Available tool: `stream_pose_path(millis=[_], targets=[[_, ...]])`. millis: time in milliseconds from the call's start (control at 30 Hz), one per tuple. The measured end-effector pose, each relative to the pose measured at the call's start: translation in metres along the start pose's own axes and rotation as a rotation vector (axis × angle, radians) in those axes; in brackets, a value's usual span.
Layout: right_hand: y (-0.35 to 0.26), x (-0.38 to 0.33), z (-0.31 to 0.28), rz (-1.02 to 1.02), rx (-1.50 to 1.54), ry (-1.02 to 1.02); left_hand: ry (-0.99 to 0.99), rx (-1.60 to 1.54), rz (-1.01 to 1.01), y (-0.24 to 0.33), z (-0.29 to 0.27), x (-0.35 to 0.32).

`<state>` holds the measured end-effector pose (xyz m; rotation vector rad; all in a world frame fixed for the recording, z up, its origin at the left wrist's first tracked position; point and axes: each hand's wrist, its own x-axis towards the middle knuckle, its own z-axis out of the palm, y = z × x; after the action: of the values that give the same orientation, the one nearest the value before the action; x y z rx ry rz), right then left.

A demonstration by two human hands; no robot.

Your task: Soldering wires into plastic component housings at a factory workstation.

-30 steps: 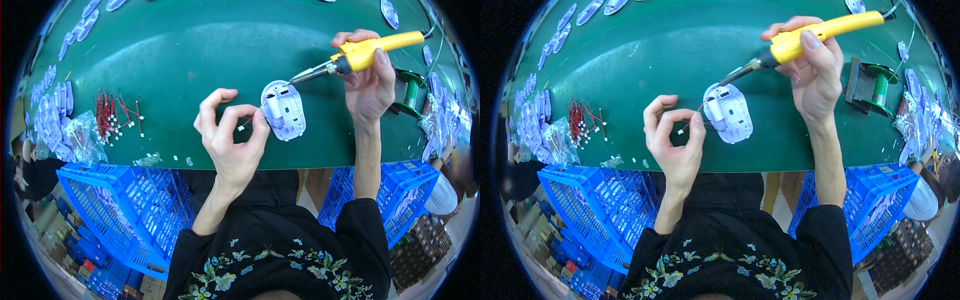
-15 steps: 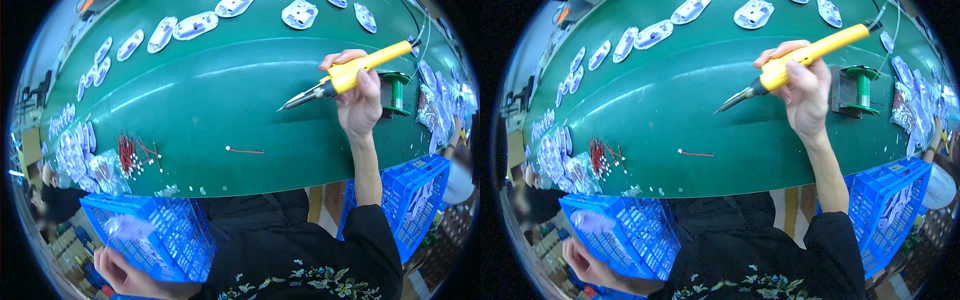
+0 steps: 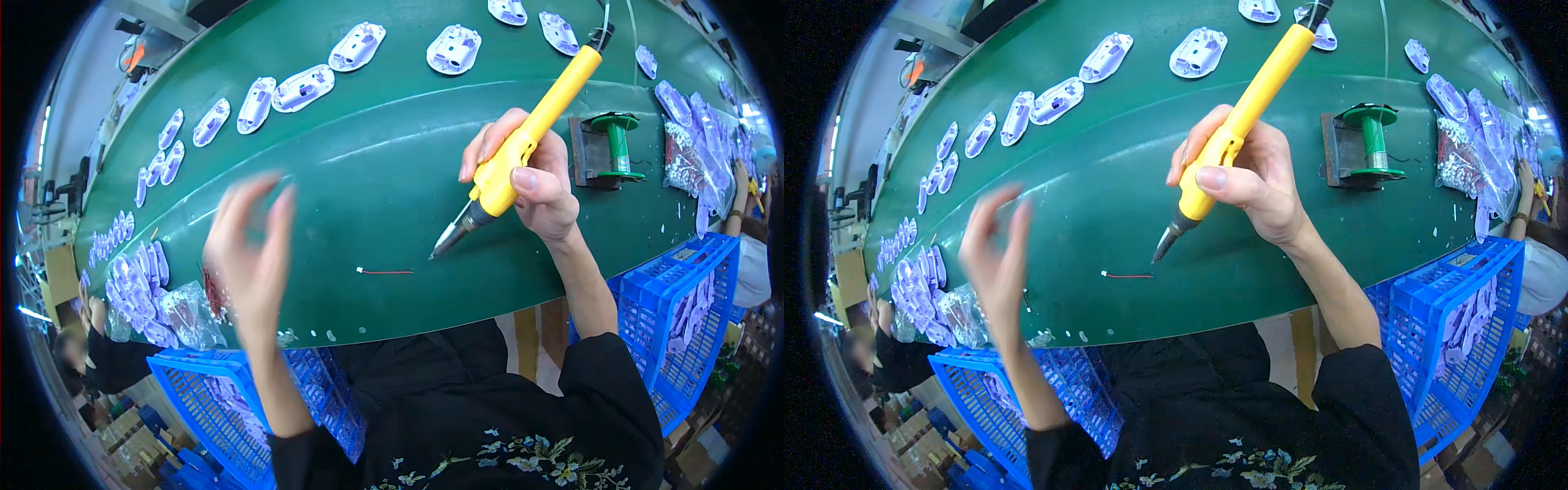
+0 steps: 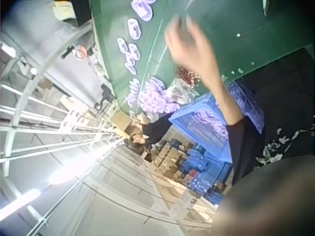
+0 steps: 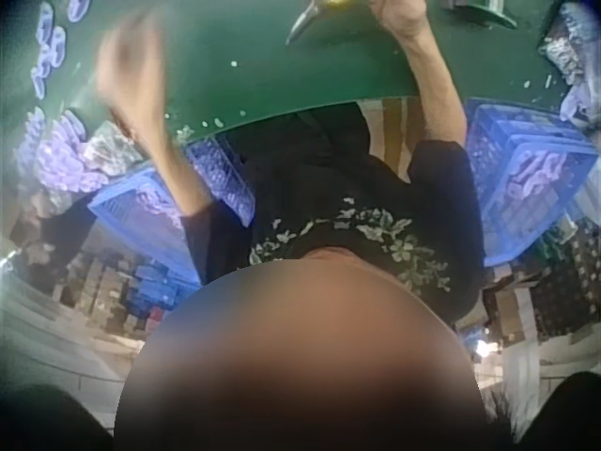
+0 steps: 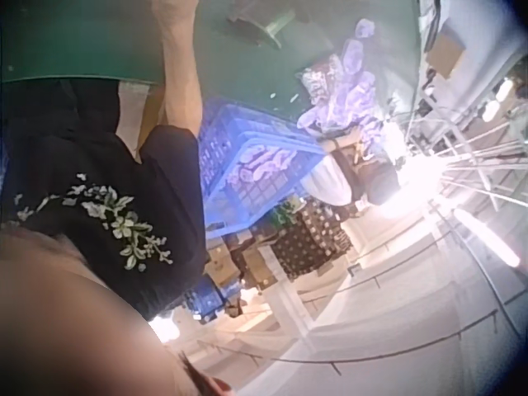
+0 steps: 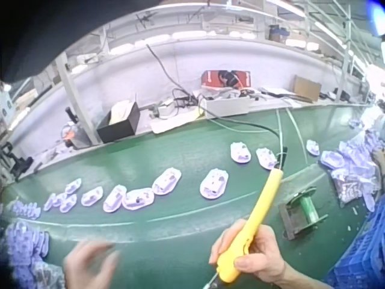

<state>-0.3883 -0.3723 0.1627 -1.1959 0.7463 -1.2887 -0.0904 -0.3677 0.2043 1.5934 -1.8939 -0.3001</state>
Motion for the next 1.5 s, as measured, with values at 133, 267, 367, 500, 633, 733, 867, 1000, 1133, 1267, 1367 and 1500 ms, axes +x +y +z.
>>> stream_pose_path(millis=[133, 267, 367, 500, 633, 733, 867, 1000, 1133, 1267, 1367, 1500], targets=[[-0.003, 0.001, 0.004, 0.037, 0.144, -0.106, -0.009, -0.076, 0.369, 0.036, 0.128, 0.104], [0.004, 0.000, 0.006, 0.046, 0.145, -0.106, -0.076, 0.172, 0.369, 0.066, 0.193, 0.141], [0.007, 0.001, 0.005, 0.050, 0.153, -0.112, -0.100, 0.102, 0.436, 0.059, 0.193, 0.139], [-0.002, 0.001, 0.007, 0.064, 0.193, -0.096, -0.164, 0.015, 0.561, 0.042, 0.122, 0.092], [-0.004, -0.001, 0.011, 0.028, 0.112, -0.065, -0.384, 0.032, 0.379, 0.027, 0.061, 0.016], [0.000, 0.001, 0.005, 0.121, 0.075, -0.071, -0.417, 0.066, 0.253, 0.012, 0.049, -0.033], [0.011, 0.002, 0.012, 0.035, 0.063, 0.084, -0.280, -0.012, 0.056, 0.015, 0.033, -0.084], [0.009, 0.005, 0.006, 0.119, 0.094, 0.043, -0.328, 0.001, 0.072, 0.013, 0.049, -0.106], [0.017, 0.006, 0.002, 0.114, 0.054, 0.074, -0.291, 0.082, 0.107, 0.013, 0.057, -0.115], [0.017, 0.006, 0.005, 0.129, 0.065, 0.089, -0.164, -0.070, 0.117, 0.008, 0.048, -0.114], [0.018, 0.006, 0.005, 0.143, 0.052, 0.084, -0.067, -0.274, -0.040, 0.011, 0.049, -0.112], [0.025, 0.006, 0.009, 0.156, 0.007, 0.107, 0.033, -0.452, -0.195, 0.019, 0.067, -0.104]])
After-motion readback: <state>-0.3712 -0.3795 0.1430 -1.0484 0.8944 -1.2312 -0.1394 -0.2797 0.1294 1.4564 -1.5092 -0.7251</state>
